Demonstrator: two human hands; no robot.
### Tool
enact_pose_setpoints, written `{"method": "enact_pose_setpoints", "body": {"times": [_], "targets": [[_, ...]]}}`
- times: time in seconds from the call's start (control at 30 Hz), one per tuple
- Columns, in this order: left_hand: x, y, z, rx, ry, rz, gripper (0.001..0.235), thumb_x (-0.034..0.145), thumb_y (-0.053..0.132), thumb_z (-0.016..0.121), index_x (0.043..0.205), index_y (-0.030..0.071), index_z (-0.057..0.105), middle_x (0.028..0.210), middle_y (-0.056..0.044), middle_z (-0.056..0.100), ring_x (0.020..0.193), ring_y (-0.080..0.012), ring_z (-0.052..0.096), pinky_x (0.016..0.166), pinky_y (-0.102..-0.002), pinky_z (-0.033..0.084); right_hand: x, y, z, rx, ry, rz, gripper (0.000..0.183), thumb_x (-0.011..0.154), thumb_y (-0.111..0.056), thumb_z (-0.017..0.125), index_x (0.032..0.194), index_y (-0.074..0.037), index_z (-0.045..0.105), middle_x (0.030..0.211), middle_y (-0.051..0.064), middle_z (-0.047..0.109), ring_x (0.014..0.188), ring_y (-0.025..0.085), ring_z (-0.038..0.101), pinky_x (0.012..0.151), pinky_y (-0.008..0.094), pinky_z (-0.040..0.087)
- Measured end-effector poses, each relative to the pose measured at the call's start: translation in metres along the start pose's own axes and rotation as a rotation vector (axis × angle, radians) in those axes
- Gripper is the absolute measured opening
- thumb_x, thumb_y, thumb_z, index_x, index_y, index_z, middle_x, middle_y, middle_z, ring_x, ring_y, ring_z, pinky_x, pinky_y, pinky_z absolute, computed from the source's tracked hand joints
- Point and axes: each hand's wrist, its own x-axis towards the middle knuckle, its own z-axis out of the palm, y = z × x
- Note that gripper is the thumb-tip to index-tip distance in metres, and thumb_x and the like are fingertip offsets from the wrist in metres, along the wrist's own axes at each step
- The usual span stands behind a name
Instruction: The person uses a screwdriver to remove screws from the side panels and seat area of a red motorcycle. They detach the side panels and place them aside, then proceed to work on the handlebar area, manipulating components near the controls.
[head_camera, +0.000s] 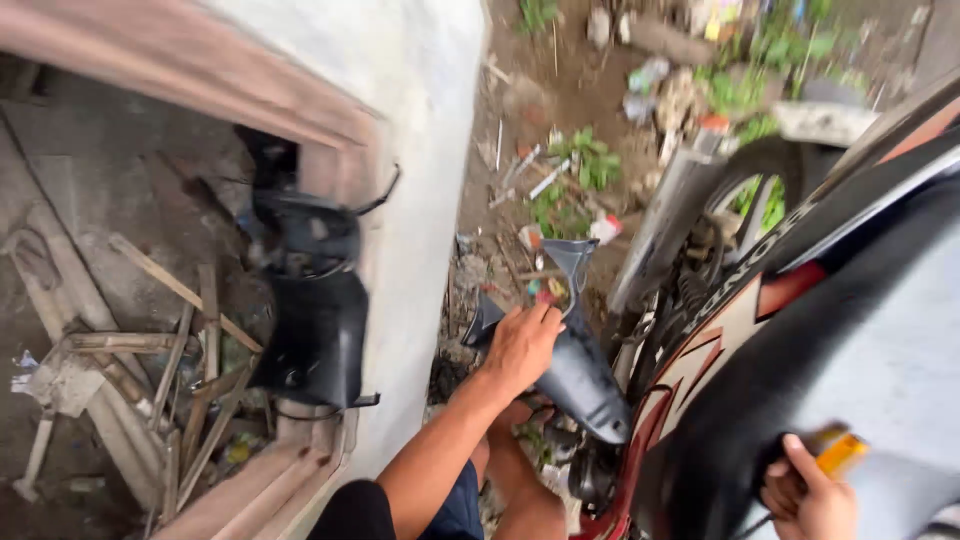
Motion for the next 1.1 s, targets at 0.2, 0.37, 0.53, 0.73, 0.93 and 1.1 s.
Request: {"method": "enact_pose_setpoints", "body": {"times": [0.2, 0.37, 0.53, 0.73, 0.93, 1.1], "targets": [[-0.018, 0.044, -0.175, -0.24, 0.318, -0.15, 0.009, 0.098, 0.005, 0.066, 0.095, 0.004, 0.058, 0.086, -0.008, 0.063, 0.069, -0.0204, 0.06, 0.062, -0.032, 0.051, 0.024, -0.039, 0.044, -0.021, 0.019, -0.031, 0.045, 0.105, -0.032, 0.067, 0.074, -0.004, 0.053, 0.048, -0.005, 0.019, 0.038, 0.005, 0.016, 0.038, 0.028, 0.007], [-0.081, 0.017, -0.256, -0.461, 0.608, -0.436, 0.015, 0.104, 0.018, 0.057, 0.1, 0.004, 0.058, 0.089, -0.013, 0.061, 0.084, -0.0324, 0.063, 0.075, -0.041, 0.047, 0.022, -0.042, 0.06, -0.131, 0.023, -0.078, 0.047, 0.11, -0.041, 0.066, 0.08, -0.006, 0.057, 0.048, -0.004, 0.019, 0.04, 0.006, 0.018, 0.041, 0.028, 0.009], [-0.133, -0.046, -0.26, -0.537, 1.054, -0.918, 0.02, 0.103, 0.027, 0.055, 0.107, 0.01, 0.063, 0.097, -0.007, 0.07, 0.091, -0.0215, 0.065, 0.085, -0.036, 0.049, 0.041, -0.036, 0.054, -0.142, 0.052, -0.008, 0.054, 0.113, -0.056, 0.059, 0.087, -0.009, 0.056, 0.05, -0.005, 0.016, 0.042, 0.007, 0.014, 0.043, 0.03, 0.008], [-0.157, -0.091, -0.212, -0.969, 1.552, -1.219, 0.025, 0.101, 0.03, 0.062, 0.109, 0.007, 0.064, 0.095, -0.004, 0.069, 0.091, -0.0131, 0.063, 0.085, -0.028, 0.05, 0.041, -0.049, 0.052, -0.134, 0.017, 0.062, 0.05, 0.109, -0.055, 0.062, 0.082, -0.014, 0.053, 0.048, -0.005, 0.013, 0.042, 0.009, 0.007, 0.043, 0.03, 0.005], [-0.179, -0.089, -0.172, -0.817, 1.484, -1.3, 0.015, 0.103, 0.023, 0.062, 0.102, 0.01, 0.055, 0.091, -0.005, 0.061, 0.085, -0.0177, 0.06, 0.081, -0.031, 0.049, 0.037, -0.056, 0.058, -0.109, 0.081, 0.13, 0.051, 0.104, -0.055, 0.068, 0.077, -0.013, 0.056, 0.049, -0.007, 0.017, 0.042, 0.008, 0.011, 0.043, 0.027, 0.007], [-0.177, -0.1, -0.148, -0.75, 1.431, -1.347, 0.013, 0.103, 0.019, 0.062, 0.099, 0.01, 0.054, 0.092, -0.007, 0.063, 0.085, -0.021, 0.062, 0.08, -0.032, 0.05, 0.033, -0.057, 0.059, -0.097, 0.104, 0.146, 0.05, 0.102, -0.053, 0.07, 0.076, -0.013, 0.057, 0.048, -0.008, 0.019, 0.042, 0.007, 0.01, 0.043, 0.027, 0.007]]}}
